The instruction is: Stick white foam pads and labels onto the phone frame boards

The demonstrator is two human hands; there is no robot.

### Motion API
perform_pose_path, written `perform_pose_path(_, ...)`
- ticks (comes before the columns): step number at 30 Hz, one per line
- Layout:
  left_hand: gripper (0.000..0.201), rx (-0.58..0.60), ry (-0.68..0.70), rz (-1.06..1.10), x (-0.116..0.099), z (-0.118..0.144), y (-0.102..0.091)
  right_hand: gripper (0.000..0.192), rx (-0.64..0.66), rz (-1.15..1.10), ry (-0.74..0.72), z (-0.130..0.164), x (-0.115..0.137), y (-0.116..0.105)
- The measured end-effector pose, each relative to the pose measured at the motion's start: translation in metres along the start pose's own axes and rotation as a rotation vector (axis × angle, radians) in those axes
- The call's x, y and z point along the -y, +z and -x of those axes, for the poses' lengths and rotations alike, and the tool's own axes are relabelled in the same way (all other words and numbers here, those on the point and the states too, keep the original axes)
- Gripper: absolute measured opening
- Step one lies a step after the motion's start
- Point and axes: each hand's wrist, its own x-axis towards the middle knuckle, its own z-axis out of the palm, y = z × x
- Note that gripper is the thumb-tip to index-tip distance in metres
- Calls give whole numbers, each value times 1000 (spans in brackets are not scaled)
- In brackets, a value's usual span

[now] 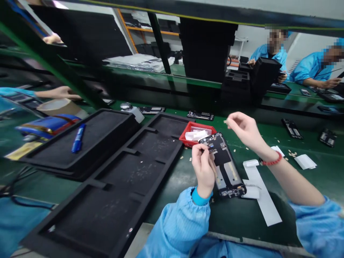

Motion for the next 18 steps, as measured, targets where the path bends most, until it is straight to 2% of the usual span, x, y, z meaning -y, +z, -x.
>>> perform_pose_path(3, 30, -29, -65, 51, 4, 1, 4, 19, 230, 58, 24, -51, -23, 19)
perform_pose_path(5, 39, -13, -93, 62, 6, 2, 6, 24, 365, 98, 41, -72, -34, 37)
perform_pose_path(8, 34, 5, -101, 67, 6, 3, 5, 22, 502, 99, 56, -80, -44, 55)
perform_pose_path(10, 32, 16, -86, 66, 4, 5, 4, 17, 519, 60, 60, -71, -44, 53)
perform_pose_path(12, 31, 37, -64, 49, 1, 8, 3, 12, 457, 7, 60, -56, -40, 40)
perform_pose_path(14, 29, 50, -38, 22, -2, 12, 3, 12, 330, -39, 61, -34, -32, 18)
perform_pose_path(18, 25, 86, 13, -33, -7, 22, 5, 10, -62, -28, 72, 27, -5, -18)
